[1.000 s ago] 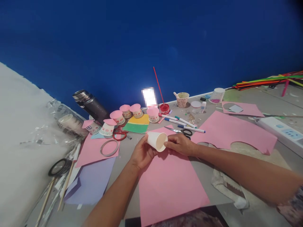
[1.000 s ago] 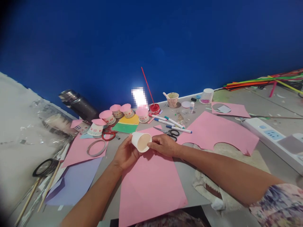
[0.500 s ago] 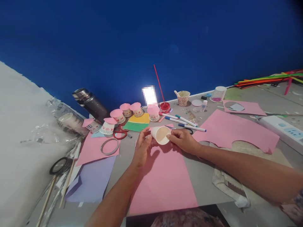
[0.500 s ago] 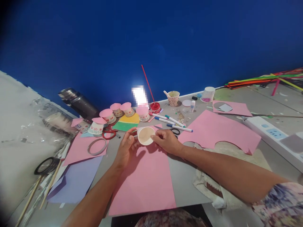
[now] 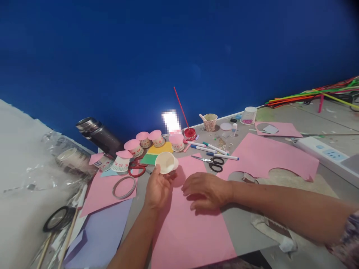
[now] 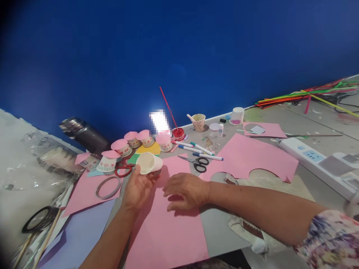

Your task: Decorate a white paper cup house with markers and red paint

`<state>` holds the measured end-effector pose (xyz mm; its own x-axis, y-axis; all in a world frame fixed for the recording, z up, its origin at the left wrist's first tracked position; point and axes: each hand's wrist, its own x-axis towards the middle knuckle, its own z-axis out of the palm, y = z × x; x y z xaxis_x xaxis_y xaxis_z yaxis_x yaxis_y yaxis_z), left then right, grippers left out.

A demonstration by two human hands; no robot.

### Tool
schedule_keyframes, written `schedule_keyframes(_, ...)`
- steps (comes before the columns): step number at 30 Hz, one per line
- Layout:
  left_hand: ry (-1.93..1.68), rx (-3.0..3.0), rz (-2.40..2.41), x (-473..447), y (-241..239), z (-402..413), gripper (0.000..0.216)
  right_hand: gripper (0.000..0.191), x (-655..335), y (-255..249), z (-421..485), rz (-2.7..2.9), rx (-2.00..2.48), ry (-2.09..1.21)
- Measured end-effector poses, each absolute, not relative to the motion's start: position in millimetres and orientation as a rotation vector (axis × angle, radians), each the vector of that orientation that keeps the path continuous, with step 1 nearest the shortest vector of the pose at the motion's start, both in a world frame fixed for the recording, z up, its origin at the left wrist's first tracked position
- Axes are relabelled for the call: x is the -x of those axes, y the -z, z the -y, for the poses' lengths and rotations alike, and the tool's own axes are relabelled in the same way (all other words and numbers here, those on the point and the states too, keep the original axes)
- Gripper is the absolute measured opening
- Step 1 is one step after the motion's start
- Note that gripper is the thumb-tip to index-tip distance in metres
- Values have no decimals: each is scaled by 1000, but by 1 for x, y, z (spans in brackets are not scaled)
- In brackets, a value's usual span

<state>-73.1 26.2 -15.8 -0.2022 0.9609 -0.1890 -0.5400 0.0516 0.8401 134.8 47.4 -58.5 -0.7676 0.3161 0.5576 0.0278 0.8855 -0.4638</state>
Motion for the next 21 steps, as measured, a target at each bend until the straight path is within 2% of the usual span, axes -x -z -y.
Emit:
schedule_keyframes(3, -1489, -512, -1015, 71, 18, -29, 39, 21, -132, 63, -44, 2593, 292, -432)
schedule_keyframes(7, -1465, -517, -1035, 65, 26, -27, 36, 22, -132, 63, -40, 2676, 443, -330)
schedule_keyframes(14, -1419, -572, -1013, 65, 33, -27, 40, 22, -138, 60, -40, 2665, 396, -334)
schedule_keyframes(21, -1310, -330, -897, 66, 20, -27, 40, 21, -142, 60, -43, 2610, 343, -423)
